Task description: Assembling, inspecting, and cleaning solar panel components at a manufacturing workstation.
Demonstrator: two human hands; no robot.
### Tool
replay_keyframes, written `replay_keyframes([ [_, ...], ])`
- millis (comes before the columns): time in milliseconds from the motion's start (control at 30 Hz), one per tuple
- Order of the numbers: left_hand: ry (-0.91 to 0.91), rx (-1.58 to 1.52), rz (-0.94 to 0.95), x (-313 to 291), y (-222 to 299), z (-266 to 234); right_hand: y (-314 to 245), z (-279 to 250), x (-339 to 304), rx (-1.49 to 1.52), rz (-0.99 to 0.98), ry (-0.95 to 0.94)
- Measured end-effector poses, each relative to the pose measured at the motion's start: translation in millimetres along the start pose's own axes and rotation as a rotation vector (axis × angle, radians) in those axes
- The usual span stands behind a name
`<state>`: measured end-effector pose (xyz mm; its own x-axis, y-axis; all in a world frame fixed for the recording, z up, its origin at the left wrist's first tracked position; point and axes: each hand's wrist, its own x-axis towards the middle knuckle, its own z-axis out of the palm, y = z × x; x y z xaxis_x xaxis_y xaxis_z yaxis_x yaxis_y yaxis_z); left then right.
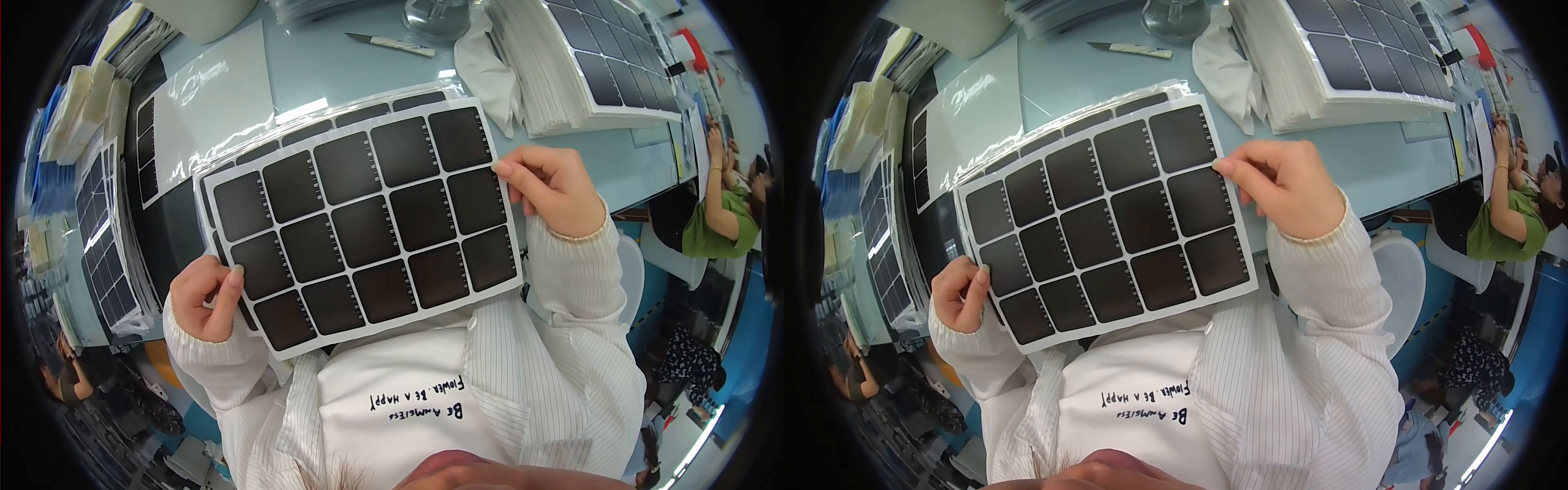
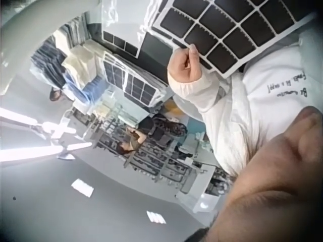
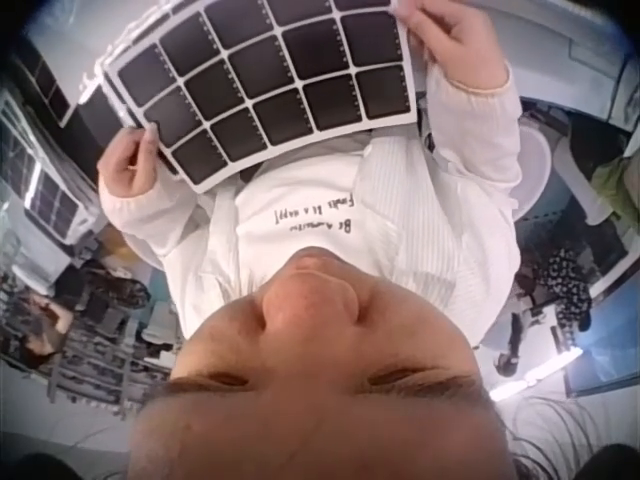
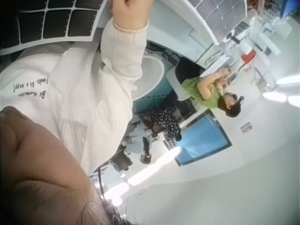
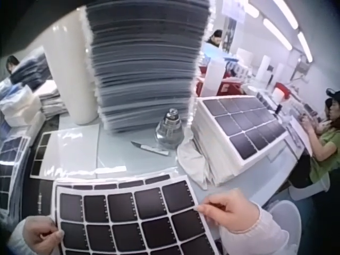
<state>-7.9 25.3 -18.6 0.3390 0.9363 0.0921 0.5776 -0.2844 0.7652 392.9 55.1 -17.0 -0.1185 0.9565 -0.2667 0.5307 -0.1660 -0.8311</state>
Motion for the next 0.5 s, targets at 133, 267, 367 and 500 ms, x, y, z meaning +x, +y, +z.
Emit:
replay_keyframes([
  [133,-0.023,0.042,-0.01,0,-3,1,4,2,-5,0.214,0.064,-0.009],
  [267,-0.001,-0.072,-0.031,-2,-6,3,-4,4,-10,0.347,-0.084,-0.033],
  [367,0.003,-0.175,-0.079,-7,-14,2,-9,2,-12,0.452,-0.141,0.015],
  [500,0.049,-0.305,-0.083,-12,-9,4,-13,-10,-9,0.463,-0.162,-0.002],
])
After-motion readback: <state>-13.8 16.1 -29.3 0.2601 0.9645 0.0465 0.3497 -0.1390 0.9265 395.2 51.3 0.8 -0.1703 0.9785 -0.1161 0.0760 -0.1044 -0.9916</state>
